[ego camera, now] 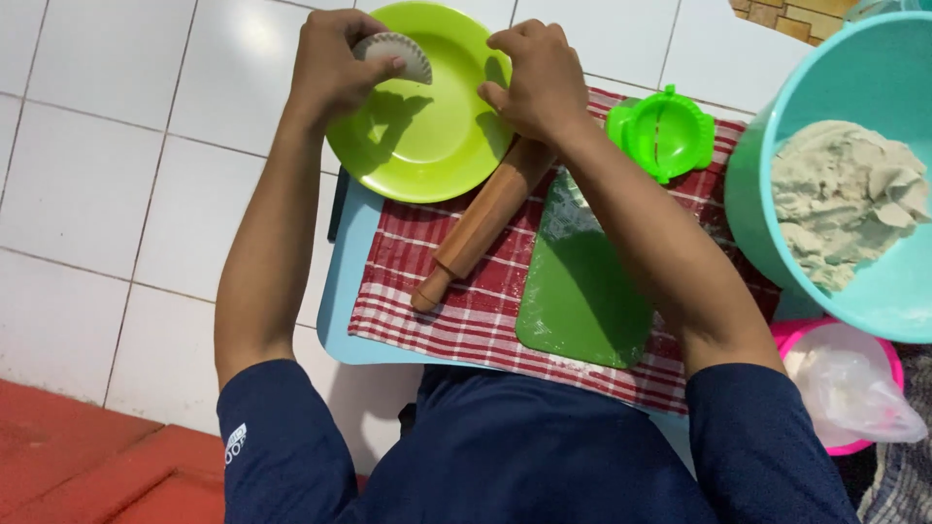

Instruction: Using a plastic mold to shape dough into specific forms, likely for dumplings or pastries.

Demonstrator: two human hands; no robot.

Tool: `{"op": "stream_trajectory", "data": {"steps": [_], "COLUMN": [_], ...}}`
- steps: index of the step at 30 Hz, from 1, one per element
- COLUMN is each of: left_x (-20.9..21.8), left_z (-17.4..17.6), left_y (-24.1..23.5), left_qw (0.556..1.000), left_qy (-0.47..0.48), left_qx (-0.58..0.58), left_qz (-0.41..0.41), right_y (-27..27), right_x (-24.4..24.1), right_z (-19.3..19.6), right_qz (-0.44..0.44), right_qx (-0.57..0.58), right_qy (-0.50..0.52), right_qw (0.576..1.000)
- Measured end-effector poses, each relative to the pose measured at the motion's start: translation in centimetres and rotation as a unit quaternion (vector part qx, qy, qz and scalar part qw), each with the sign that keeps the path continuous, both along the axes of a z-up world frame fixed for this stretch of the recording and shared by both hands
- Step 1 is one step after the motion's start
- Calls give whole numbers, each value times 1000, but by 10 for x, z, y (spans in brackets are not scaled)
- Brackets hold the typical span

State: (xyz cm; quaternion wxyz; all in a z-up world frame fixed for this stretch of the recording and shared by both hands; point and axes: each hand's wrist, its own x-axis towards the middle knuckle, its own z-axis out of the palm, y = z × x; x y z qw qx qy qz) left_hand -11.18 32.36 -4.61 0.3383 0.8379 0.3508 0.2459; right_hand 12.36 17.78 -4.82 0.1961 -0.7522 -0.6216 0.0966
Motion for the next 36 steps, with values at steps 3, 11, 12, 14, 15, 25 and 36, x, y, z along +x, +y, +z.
{"op": "stream_trajectory", "data": {"steps": [3, 11, 12, 14, 15, 25, 36], "left_x": [-2, 7, 8, 11, 13, 12, 7], "left_z": [-8, -16, -19, -24, -27, -31, -33], "left_y": [10, 24, 26, 33, 36, 42, 43], "left_qw": [1000, 999, 999, 999, 998, 994, 996], "left_qy": [29, 34, 26, 25, 25, 71, 20], "left_qx": [-1, -7, -34, -27, -20, 15, 2], "left_qz": [-2, 9, 20, 34, 49, 81, 93], "right_y": [-1, -3, -6, -3, -1, -2, -7], "right_x": [-4, -15, -22, -13, -8, -13, -22], "right_z": [3, 11, 24, 2, -9, 7, 29], "right_qz": [-12, -28, -58, -33, -9, -32, -49], "right_qx": [-80, -102, -147, -113, -79, -134, -166], "right_qy": [2, 6, 21, 2, -17, 14, 22], "right_qw": [997, 994, 987, 993, 997, 990, 985]}}
